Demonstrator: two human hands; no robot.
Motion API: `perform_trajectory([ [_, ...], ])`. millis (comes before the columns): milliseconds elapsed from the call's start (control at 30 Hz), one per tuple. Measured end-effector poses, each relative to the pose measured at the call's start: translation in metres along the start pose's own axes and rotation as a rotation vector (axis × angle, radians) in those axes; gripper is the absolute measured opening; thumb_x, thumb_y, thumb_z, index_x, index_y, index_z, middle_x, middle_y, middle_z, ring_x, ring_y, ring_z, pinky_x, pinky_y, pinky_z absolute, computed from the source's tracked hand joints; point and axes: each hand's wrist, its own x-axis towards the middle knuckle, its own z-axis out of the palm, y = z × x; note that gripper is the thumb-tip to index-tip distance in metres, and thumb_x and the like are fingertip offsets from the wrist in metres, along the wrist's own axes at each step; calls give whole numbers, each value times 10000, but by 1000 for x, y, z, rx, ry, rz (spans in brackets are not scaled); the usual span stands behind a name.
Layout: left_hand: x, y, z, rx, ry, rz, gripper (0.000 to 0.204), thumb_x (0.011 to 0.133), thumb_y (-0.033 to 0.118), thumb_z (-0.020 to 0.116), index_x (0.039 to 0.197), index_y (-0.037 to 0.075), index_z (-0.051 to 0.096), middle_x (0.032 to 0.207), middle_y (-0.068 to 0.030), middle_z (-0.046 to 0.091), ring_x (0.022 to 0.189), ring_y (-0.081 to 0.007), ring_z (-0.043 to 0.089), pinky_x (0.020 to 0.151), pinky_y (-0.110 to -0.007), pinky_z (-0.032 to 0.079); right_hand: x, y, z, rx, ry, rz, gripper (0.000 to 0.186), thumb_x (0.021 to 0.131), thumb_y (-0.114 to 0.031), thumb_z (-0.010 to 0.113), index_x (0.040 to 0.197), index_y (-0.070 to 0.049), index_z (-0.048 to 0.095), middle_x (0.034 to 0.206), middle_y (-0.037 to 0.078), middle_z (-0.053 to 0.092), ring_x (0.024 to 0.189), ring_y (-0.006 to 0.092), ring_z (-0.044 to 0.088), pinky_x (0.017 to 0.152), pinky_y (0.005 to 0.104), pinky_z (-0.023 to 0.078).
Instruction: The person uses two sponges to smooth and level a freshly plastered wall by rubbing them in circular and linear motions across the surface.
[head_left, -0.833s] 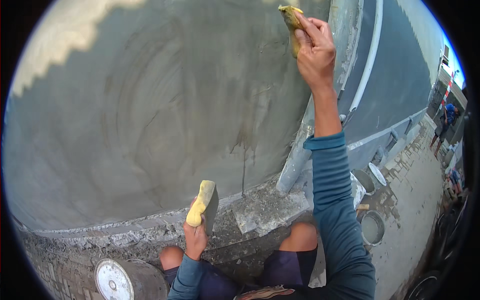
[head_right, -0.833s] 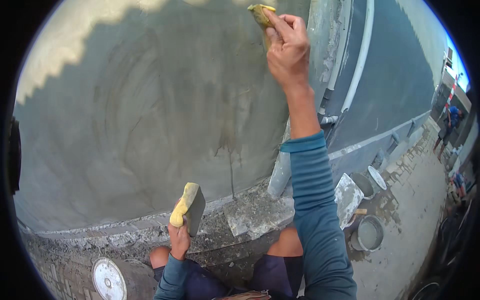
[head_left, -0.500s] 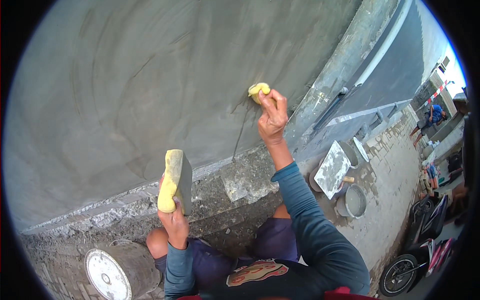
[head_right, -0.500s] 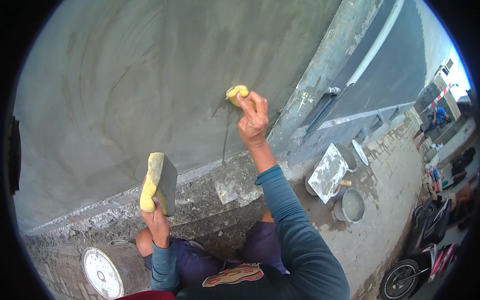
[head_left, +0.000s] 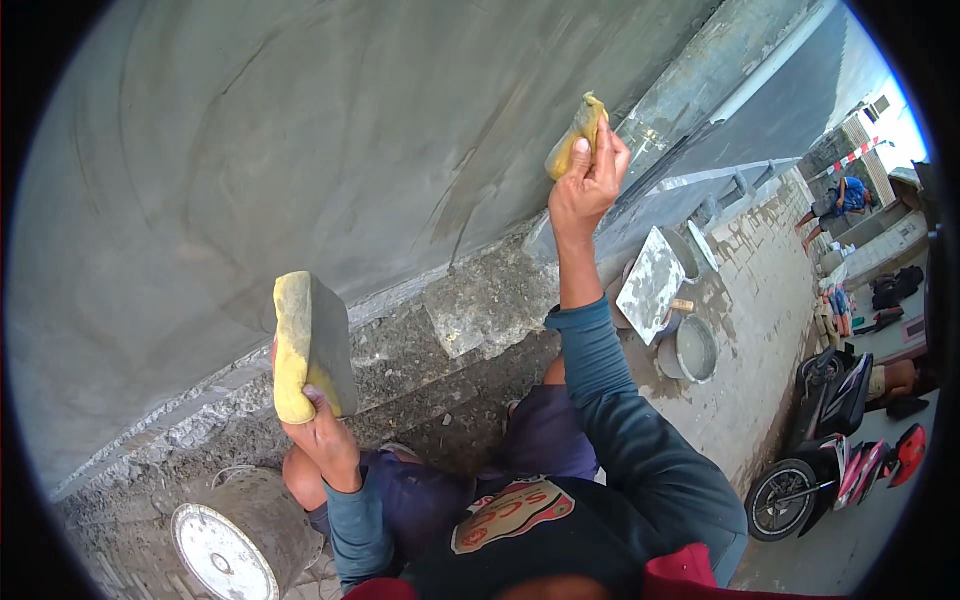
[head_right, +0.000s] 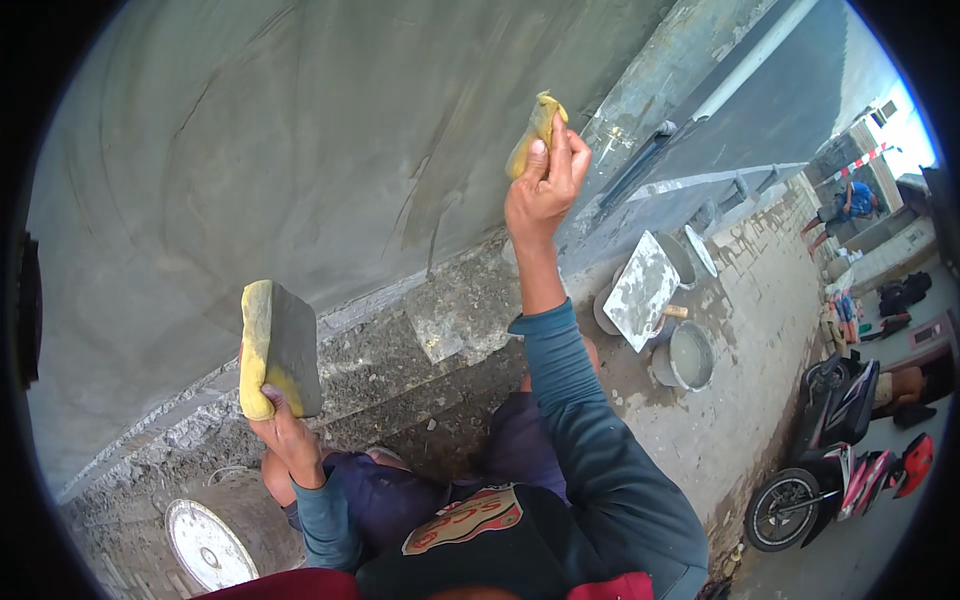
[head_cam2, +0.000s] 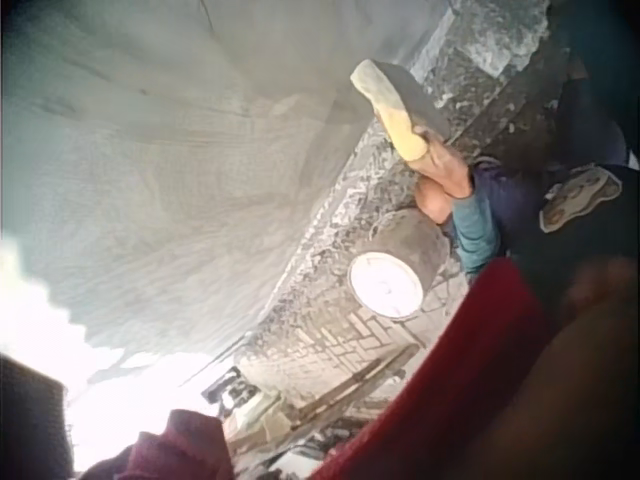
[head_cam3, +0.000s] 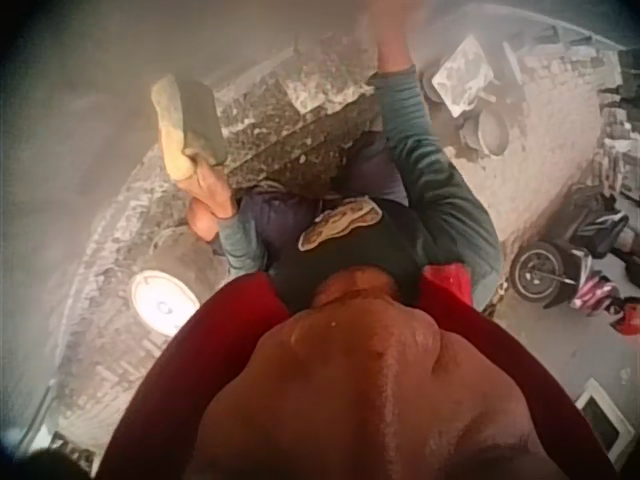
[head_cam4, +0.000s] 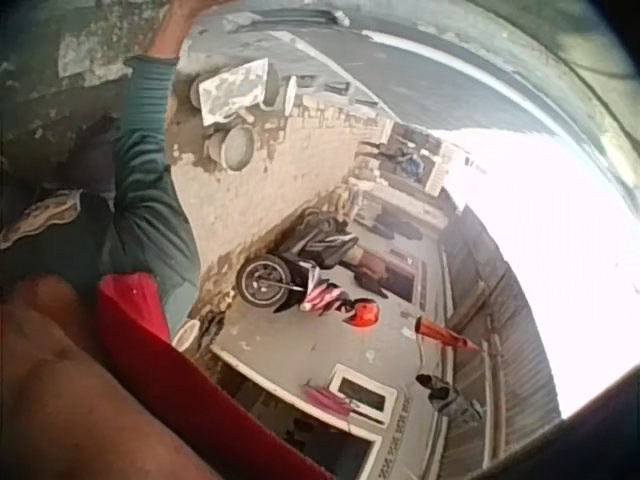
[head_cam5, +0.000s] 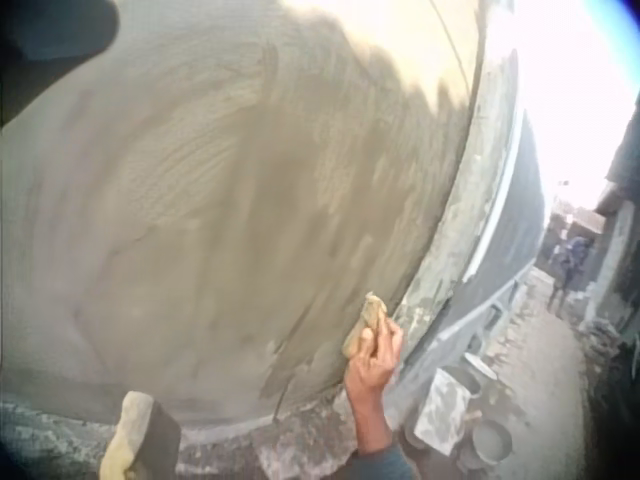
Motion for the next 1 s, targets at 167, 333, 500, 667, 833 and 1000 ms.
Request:
perform_trajectory([
  [167,1,-7,-2,14,25,-17,476,1052,262,476,1396,-65,455,1387,-166,524,1238,-232,511,1060,-354,368,-54,0,30,-140,-15,-1,403,931,-20,587,1328,41,548,1177,189,516,1032,334,572,880,406,490],
  [333,1,-14,-2,-13,35,-49,457,1051,251,480,1384,-62,466,1334,-151,553,1192,-219,534,1036,-346,391,-223,-31,25,67,-503,169,355,953,-84,599,1263,83,554,1187,193,546,1069,332,587,898,387,495],
  [500,-5,-15,-10,-32,80,-52,471,1052,268,478,1396,-50,433,1346,-150,530,1195,-228,531,1030,-370,412,-254,5,-11,53,-367,695,425,969,-60,546,1383,24,502,1154,137,565,1000,252,597,870,346,491],
  [667,-14,-11,-21,-164,211,-142,466,1053,298,468,1394,-13,403,1347,-140,497,1183,-236,535,1016,-400,442,-187,50,33,229,55,1003,467,982,-84,507,1407,84,410,1186,182,530,996,309,598,885,379,481],
  [833,-12,-11,-15,-175,254,-201,506,1043,241,454,1453,-41,363,1449,-168,434,1301,-272,461,1098,-424,361,-269,-73,76,109,-279,1093,163,978,-36,529,1081,73,593,994,115,566,878,172,573,775,298,456],
  [1000,-8,-8,-6,-153,272,-187,517,1050,290,448,1447,-32,370,1447,-155,433,1302,-267,456,1090,-430,369,-261,-58,65,868,-115,1797,225,975,0,502,1176,99,532,1148,172,578,1005,265,618,904,368,520],
])
